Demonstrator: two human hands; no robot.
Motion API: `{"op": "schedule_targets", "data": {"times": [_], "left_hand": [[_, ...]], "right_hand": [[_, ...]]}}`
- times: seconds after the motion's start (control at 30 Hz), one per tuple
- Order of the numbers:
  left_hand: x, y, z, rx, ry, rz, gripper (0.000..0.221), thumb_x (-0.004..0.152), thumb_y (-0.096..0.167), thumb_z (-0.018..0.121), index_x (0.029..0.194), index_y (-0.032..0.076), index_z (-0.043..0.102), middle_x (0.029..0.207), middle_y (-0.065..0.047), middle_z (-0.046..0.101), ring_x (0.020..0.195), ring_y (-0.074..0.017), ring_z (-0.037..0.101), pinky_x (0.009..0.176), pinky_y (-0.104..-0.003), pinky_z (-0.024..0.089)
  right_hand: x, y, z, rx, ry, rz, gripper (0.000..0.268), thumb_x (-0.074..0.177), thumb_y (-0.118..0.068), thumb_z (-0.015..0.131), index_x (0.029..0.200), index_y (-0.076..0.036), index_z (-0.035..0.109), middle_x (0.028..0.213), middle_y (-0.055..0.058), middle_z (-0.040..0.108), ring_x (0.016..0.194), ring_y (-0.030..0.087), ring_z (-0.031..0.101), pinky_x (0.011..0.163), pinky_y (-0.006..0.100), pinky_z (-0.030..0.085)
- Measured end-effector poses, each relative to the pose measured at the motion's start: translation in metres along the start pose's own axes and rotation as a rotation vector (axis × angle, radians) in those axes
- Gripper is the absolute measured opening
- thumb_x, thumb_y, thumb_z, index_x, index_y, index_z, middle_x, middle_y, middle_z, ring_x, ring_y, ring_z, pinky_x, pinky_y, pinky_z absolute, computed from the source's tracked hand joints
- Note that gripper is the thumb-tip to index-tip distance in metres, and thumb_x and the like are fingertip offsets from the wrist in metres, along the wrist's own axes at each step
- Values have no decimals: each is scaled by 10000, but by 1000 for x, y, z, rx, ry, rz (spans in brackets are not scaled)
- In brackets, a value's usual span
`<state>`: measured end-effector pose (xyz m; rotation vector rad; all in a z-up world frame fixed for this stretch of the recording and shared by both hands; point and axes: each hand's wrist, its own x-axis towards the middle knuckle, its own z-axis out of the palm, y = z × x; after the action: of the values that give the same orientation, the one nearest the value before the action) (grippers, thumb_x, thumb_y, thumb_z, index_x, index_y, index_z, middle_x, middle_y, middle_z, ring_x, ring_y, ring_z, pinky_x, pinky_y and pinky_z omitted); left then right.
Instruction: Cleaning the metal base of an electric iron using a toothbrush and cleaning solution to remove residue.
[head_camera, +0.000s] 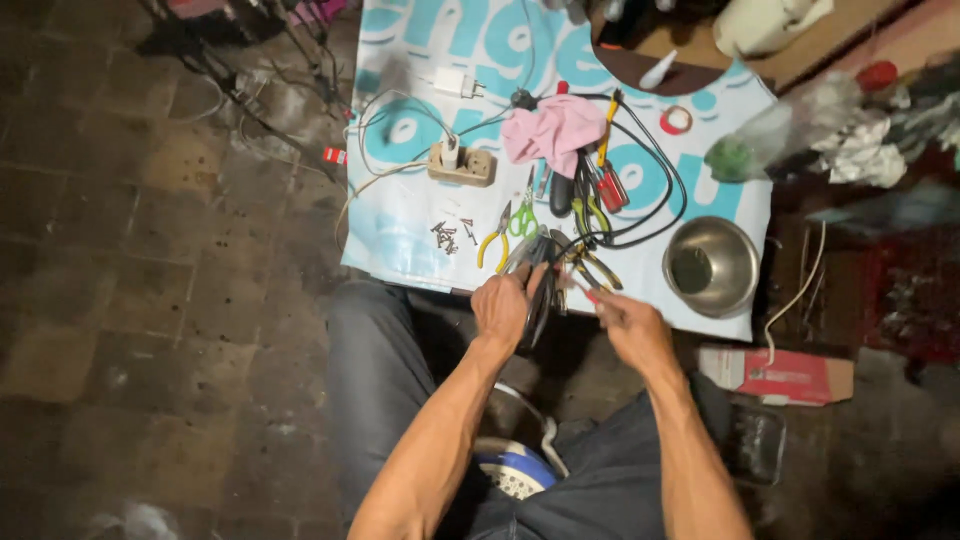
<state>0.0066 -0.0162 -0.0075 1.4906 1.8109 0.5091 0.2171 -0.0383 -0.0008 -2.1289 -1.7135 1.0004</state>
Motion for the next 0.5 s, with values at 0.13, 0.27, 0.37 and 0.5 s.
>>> {"op": "schedule_targets", "data": {"times": [0.13,0.27,0.37,0.5], "left_hand": [[4,-14,19,-43,42,39,533,1007,541,439,1220,139,716,844,-246,730,917,-435,714,838,-526,542],[-12,13,-19,-33,21,53,582,1004,562,400,1171,108,724,804,-259,720,899,-449,715,810,-534,536],[0,8,-9,-15,4,49,590,1000,554,387,1151,89,718,784,-266,715,898,-477,709,810,-551,520],[2,1,9,-5,30,38,598,1003,579,403,1066,85,734,737,-243,708,839,-444,725,772,-514,524]], "right_hand": [[13,5,32,-16,-2,-12,251,924,-321,658,1149,-360,761,909,28,778,1007,276,705,887,435,546],[21,-30,13,-165,-71,-24,260,922,-380,634,1150,-458,732,1080,-54,758,1099,264,679,990,458,523],[11,-57,-22,-166,-124,-51,309,930,-296,621,1212,-375,721,1183,41,739,1186,369,620,1038,515,480],[28,-44,-12,-267,-160,-19,282,928,-353,622,1169,-464,719,1160,-15,748,1188,322,633,1063,491,471]]}}
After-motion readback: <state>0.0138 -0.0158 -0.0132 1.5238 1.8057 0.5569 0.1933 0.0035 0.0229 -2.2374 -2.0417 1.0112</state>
